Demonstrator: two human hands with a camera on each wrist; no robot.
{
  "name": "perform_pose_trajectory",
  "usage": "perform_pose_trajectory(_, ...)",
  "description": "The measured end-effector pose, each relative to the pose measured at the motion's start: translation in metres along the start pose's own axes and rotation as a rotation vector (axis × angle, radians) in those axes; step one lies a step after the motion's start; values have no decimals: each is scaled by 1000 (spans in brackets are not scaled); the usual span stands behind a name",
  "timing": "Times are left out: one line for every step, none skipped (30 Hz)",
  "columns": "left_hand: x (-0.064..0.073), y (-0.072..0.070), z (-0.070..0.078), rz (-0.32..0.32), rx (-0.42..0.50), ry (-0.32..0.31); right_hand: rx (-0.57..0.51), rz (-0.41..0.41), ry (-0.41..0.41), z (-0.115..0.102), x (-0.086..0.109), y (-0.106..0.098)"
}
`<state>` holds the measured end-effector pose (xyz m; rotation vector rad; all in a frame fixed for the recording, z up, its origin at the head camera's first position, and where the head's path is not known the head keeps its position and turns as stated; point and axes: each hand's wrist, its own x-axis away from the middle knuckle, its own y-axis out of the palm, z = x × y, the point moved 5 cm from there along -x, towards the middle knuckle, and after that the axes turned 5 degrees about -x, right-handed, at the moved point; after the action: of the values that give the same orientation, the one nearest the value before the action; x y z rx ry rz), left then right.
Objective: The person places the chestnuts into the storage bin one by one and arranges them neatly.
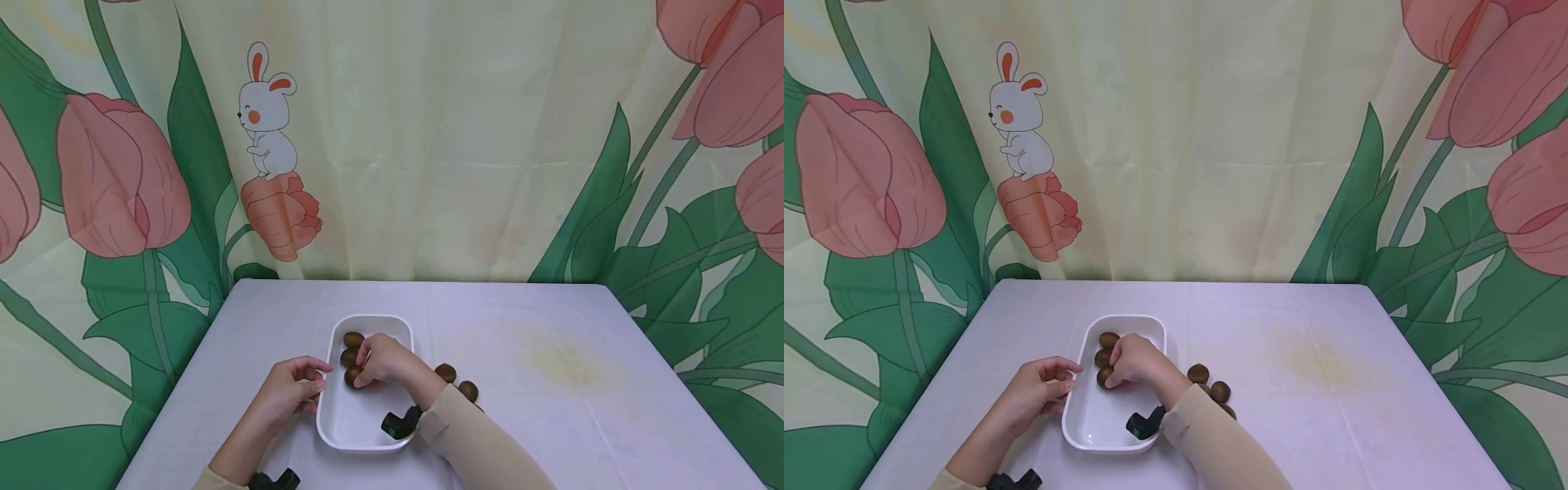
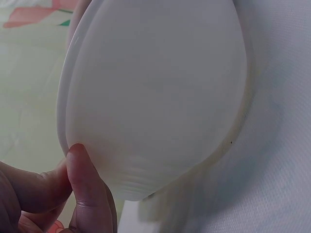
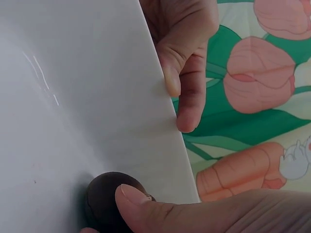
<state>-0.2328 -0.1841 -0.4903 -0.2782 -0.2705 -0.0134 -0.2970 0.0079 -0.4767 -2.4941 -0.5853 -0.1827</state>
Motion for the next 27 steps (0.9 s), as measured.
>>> perform_pose_trajectory(0, 0, 0, 0, 1, 0, 12, 5, -13, -1, 0, 0)
perform_pose_trajectory(0, 0, 0, -1, 2, 0, 25, 9, -25, -2, 0, -1)
perform_pose_trajectory(0, 0, 1, -2, 4, 1, 40, 14, -40, -3, 0, -2)
perform_pose_trajectory(1, 0, 1, -4, 7, 0, 53, 21, -53, -4, 0, -2)
perform_pose_trajectory(1, -1, 1, -5, 10, -1, 61, 25, -64, -4, 0, -3)
perform_pose_trajectory(1, -1, 1, -6, 12, -3, 60, 27, -69, -5, -1, -3)
perform_pose_trajectory(1, -1, 1, -8, 14, -4, 60, 29, -74, -5, -1, -3)
perform_pose_trajectory(2, -1, 1, -10, 16, -6, 59, 31, -75, -5, -1, -3)
perform_pose_trajectory(2, -1, 1, -11, 17, -8, 56, 33, -76, -5, -1, -3)
perform_pose_trajectory(2, -1, 1, -12, 17, -10, 50, 33, -75, -5, -1, -3)
perform_pose_trajectory(2, -1, 1, -13, 17, -10, 49, 33, -73, -4, -2, -2)
perform_pose_trajectory(2, -1, 1, -14, 16, -10, 46, 34, -69, -4, -2, -2)
perform_pose_trajectory(2, -2, 1, -15, 16, -11, 45, 35, -66, -4, -2, -2)
perform_pose_trajectory(2, -2, 1, -16, 15, -8, 44, 36, -65, -4, -3, -2)
perform_pose_trajectory(2, -2, 1, -15, 14, -6, 44, 37, -66, -4, -3, -2)
perform_pose_trajectory(1, -1, 1, -15, 12, -4, 43, 37, -65, -4, -3, -2)
perform_pose_trajectory(1, 0, 1, -15, 11, -2, 43, 40, -64, -4, -2, -2)
perform_pose_trajectory(0, 0, 1, -15, 9, 0, 41, 41, -66, -4, -2, -3)
perform_pose_trajectory(0, 0, 1, -13, 8, -1, 37, 39, -68, -4, -2, -3)
perform_pose_trajectory(0, 0, 1, -11, 6, -1, 33, 39, -71, -5, -1, -3)
perform_pose_trajectory(0, 0, 0, -7, 1, -4, 29, 37, -70, -5, -1, -3)
perform_pose_trajectory(0, -1, 0, -5, -3, -7, 25, 37, -70, -6, 0, -3)
perform_pose_trajectory(0, -1, 0, -4, -8, -9, 22, 37, -69, -7, 0, -3)
perform_pose_trajectory(0, -1, -1, -2, -11, -11, 19, 39, -69, -8, 0, -3)
perform_pose_trajectory(0, -1, -1, -3, -13, -12, 17, 41, -66, -8, 0, -3)
perform_pose_trajectory(-1, -1, -1, -6, -15, -10, 17, 46, -63, -8, 0, -3)
perform_pose_trajectory(-1, -1, -1, -11, -14, -7, 15, 50, -58, -8, 1, -4)
